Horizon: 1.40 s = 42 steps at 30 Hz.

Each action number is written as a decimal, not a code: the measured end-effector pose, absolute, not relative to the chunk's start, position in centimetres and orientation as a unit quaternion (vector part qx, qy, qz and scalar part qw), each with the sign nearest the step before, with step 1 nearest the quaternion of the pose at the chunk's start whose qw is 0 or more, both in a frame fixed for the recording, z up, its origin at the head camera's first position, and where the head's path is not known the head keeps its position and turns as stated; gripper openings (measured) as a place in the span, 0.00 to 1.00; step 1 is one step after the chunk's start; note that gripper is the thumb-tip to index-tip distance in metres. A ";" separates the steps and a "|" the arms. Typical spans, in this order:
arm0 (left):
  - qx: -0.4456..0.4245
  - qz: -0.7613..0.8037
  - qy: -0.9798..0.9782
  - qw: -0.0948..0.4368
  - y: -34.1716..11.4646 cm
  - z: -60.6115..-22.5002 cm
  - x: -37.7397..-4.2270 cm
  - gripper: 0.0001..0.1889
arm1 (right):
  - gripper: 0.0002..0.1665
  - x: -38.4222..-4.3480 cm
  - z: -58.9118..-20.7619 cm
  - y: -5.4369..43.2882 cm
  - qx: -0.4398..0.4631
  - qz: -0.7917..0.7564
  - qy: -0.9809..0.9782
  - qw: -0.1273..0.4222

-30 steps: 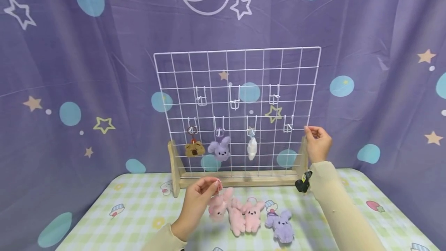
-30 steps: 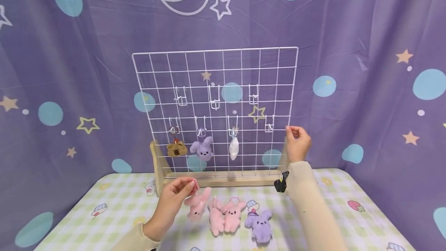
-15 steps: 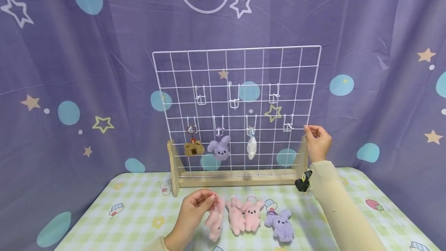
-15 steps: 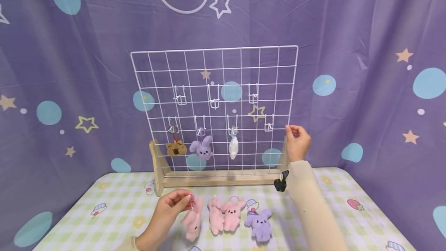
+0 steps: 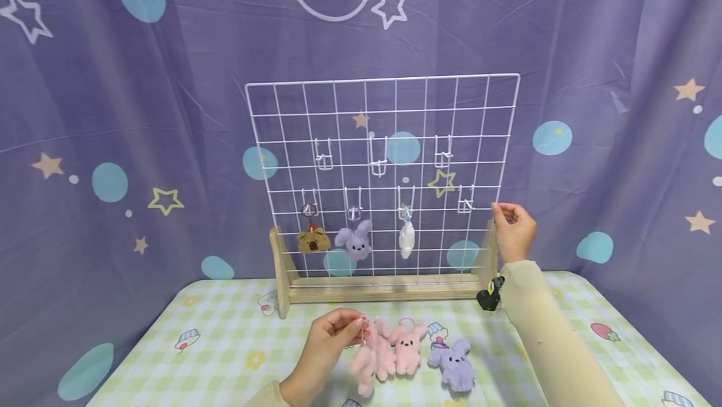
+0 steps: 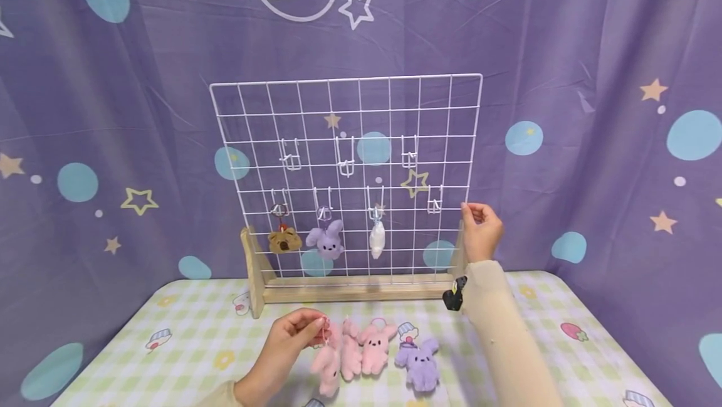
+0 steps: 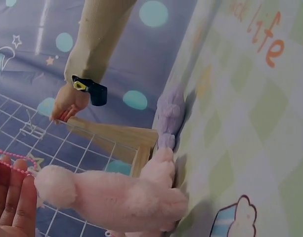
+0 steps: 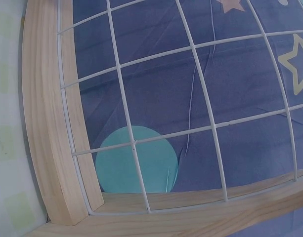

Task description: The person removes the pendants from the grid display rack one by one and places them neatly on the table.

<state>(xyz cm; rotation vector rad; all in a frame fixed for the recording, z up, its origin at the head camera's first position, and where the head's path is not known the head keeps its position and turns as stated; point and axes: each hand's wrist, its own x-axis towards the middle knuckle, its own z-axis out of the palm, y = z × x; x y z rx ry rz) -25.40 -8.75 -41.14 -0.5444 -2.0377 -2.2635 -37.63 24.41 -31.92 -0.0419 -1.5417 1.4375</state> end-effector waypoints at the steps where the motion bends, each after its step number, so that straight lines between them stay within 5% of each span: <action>1: -0.178 -0.732 -0.657 0.020 -8.7 -41.1 -25.4 0.17 | 0.13 -37.9 -32.1 24.5 -0.019 0.591 -0.636 0.495; 21: -0.085 -0.775 -0.626 0.015 -11.6 -42.6 -28.7 0.05 | 0.13 -39.6 -32.8 25.2 -0.038 0.576 -0.647 0.499; 42: 0.010 -0.713 -0.698 0.062 -14.8 -46.0 -31.9 0.11 | 0.13 -39.6 -33.2 25.3 -0.046 0.571 -0.654 0.494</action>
